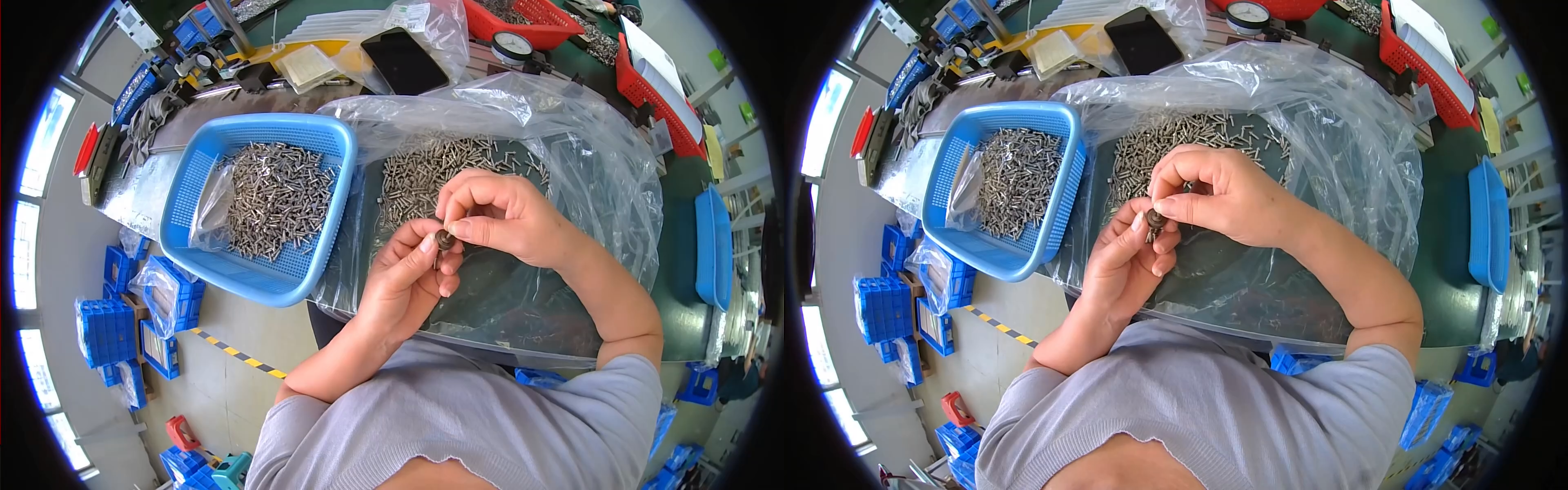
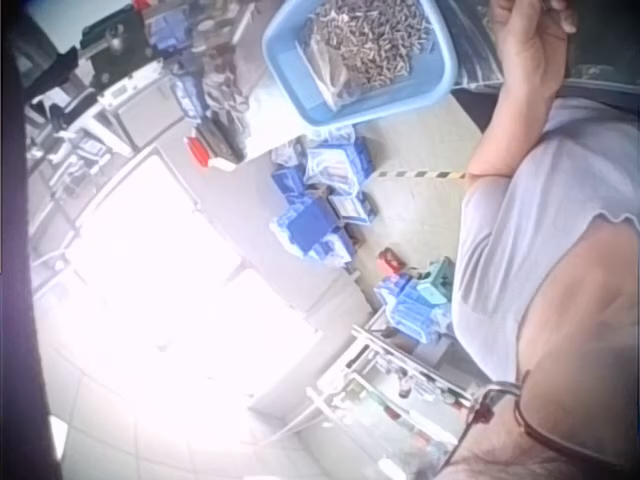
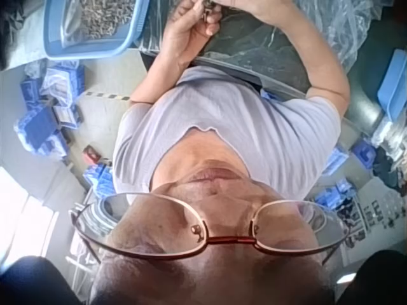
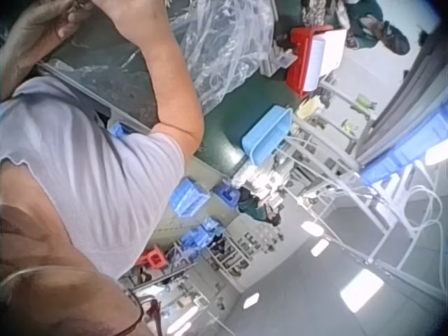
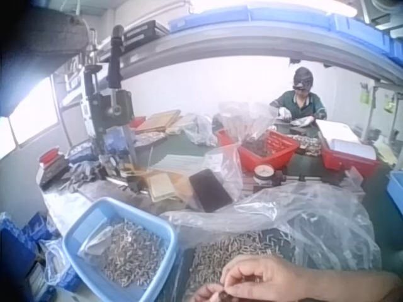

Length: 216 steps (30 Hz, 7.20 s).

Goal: The recorder is assembling small metal pins into a circular hardware component at a manufacturing workbench.

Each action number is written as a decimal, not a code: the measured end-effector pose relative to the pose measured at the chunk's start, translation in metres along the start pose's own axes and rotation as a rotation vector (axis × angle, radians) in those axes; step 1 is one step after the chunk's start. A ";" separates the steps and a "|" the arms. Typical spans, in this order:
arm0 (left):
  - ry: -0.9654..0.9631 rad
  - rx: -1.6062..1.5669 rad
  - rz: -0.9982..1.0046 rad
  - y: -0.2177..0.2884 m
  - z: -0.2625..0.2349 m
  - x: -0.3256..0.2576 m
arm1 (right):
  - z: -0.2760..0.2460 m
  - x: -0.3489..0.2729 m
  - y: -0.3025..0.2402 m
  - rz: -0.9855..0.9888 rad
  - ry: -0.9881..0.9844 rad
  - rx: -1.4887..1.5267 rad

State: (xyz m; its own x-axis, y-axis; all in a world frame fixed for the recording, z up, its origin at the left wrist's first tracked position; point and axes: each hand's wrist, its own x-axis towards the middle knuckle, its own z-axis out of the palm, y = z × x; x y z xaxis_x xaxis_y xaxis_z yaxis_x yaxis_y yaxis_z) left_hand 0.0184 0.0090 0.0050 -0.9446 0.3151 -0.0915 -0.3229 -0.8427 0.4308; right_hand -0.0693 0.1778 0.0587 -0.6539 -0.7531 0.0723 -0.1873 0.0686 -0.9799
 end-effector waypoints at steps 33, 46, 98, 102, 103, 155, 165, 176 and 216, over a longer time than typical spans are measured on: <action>0.033 0.005 0.017 -0.001 -0.001 0.000 | -0.025 -0.004 0.002 -0.097 0.077 -0.779; 0.011 0.008 0.013 -0.001 0.001 0.001 | -0.012 0.000 0.019 -0.187 0.085 -0.818; 0.030 -0.007 0.007 0.000 -0.001 -0.001 | 0.012 -0.001 0.005 -0.371 0.134 -0.377; 0.038 -0.023 0.018 0.000 -0.004 -0.001 | 0.011 0.000 0.005 -0.430 0.132 -0.472; 0.044 -0.022 0.020 0.000 -0.004 -0.001 | 0.009 0.000 0.005 -0.410 0.104 -0.432; 0.001 -0.080 0.015 0.001 -0.002 0.000 | -0.011 0.000 0.001 0.152 0.054 0.009; 0.038 -0.027 -0.010 0.000 -0.001 -0.001 | -0.002 -0.002 -0.006 0.195 0.026 -0.013; -0.009 -0.008 -0.057 0.003 0.000 -0.002 | 0.005 0.000 0.001 -0.077 0.062 -0.198; -0.001 -0.049 0.017 -0.001 -0.002 0.000 | 0.000 0.001 0.023 -0.315 0.091 -0.989</action>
State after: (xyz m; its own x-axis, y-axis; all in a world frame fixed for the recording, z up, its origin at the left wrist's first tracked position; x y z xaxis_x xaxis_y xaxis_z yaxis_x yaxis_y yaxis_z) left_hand 0.0189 0.0086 0.0034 -0.9500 0.3011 -0.0832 -0.3092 -0.8685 0.3874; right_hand -0.0747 0.1786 0.0366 -0.5160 -0.7809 0.3520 -0.8495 0.4140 -0.3270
